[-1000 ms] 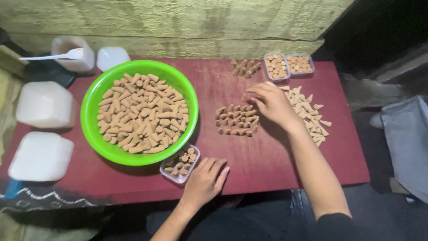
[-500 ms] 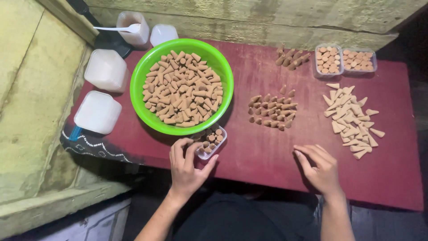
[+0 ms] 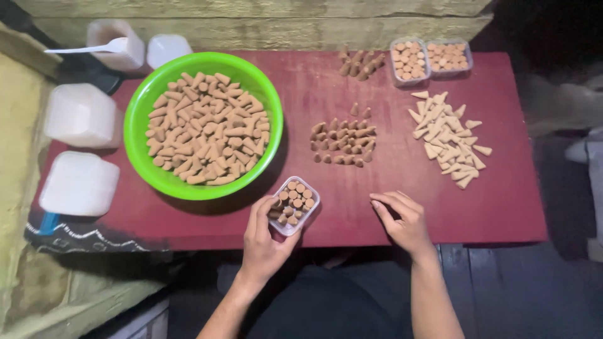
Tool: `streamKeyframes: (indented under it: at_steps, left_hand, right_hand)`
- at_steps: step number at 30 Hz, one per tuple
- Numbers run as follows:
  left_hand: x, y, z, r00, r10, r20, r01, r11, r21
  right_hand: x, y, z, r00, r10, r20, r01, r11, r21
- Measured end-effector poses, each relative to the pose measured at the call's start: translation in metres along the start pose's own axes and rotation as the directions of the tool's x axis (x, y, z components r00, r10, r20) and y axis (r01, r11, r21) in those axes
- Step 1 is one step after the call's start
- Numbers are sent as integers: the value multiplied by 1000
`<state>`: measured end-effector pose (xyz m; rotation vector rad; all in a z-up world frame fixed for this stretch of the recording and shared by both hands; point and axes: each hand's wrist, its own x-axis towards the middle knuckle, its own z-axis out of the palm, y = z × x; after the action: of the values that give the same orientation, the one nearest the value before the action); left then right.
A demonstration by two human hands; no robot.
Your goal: Sorting and packing incense cones into a small plastic container on a red table.
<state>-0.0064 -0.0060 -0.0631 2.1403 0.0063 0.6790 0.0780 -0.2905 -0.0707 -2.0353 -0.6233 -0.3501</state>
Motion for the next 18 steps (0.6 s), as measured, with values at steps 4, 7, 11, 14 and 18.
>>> streamKeyframes:
  at_steps: [4, 7, 11, 14, 18]
  left_hand:
    - [0, 7, 16, 993, 33, 113, -26, 998, -65]
    - [8, 14, 29, 972, 89, 217, -60, 989, -138]
    - [15, 22, 44, 932, 160, 324, -79, 965, -250]
    - [26, 27, 58, 911, 201, 359, -93, 950, -296]
    - [35, 26, 65, 868, 268, 418, -156, 946, -283]
  right_hand:
    - [-5, 0, -4, 999, 28, -46, -29, 999, -32]
    - [-7, 0, -11, 996, 45, -80, -48, 998, -37]
    - [-12, -13, -16, 994, 71, -80, -75, 996, -42]
    - [-8, -18, -17, 992, 59, -111, -65, 997, -52]
    - [-9, -23, -15, 991, -16, -134, 1, 994, -110]
